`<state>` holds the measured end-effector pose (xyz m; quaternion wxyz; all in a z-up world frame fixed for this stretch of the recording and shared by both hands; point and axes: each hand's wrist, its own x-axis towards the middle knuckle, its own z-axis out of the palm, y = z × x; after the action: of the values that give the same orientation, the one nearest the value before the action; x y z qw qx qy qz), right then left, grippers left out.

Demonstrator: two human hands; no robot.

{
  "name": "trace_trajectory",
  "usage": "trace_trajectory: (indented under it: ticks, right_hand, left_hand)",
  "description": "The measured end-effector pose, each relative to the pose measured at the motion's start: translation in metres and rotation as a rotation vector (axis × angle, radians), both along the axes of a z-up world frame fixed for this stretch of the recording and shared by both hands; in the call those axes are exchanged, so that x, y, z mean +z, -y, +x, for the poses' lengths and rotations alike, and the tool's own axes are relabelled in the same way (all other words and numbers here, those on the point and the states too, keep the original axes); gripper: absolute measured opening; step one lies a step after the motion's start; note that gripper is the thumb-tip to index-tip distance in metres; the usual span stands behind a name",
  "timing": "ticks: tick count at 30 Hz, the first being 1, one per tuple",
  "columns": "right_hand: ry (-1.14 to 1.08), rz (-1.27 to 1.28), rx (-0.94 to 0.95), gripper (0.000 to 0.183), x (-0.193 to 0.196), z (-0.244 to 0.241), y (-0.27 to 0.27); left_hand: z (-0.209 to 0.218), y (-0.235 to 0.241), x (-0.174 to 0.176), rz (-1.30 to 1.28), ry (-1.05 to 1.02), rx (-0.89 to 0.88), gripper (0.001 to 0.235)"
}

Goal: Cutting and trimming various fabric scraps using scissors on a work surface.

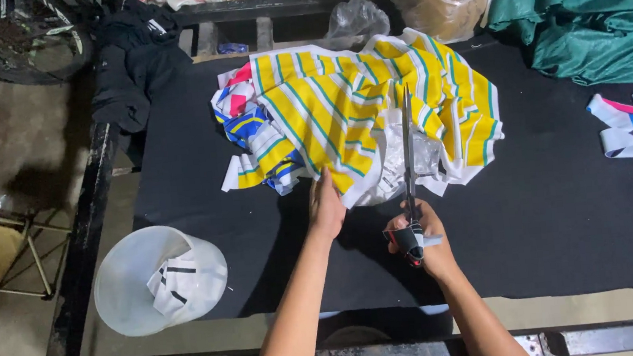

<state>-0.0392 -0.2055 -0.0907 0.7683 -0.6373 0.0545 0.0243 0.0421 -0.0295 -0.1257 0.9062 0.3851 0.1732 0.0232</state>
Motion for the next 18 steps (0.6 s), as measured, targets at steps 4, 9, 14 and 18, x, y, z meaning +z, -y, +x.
trace_trajectory:
  ticks: [4,9,14,18]
  right_hand:
    - [0.034,0.103,0.039,0.063,-0.006,0.001,-0.005]
    - [0.1,0.294,0.125,0.06,-0.012,0.003,-0.012]
    - [0.126,0.374,0.183,0.06,-0.018,0.003,-0.014]
    - [0.164,0.457,0.228,0.061,-0.018,0.007,-0.012]
  left_hand:
    - [-0.011,0.003,0.043,-0.057,-0.065,-0.024,0.049]
    - [-0.016,-0.006,0.049,-0.014,-0.151,-0.1,0.058]
    - [-0.012,-0.017,0.043,0.1,-0.184,-0.273,0.073]
    - [-0.018,-0.021,0.083,0.132,-0.098,-0.4,0.07]
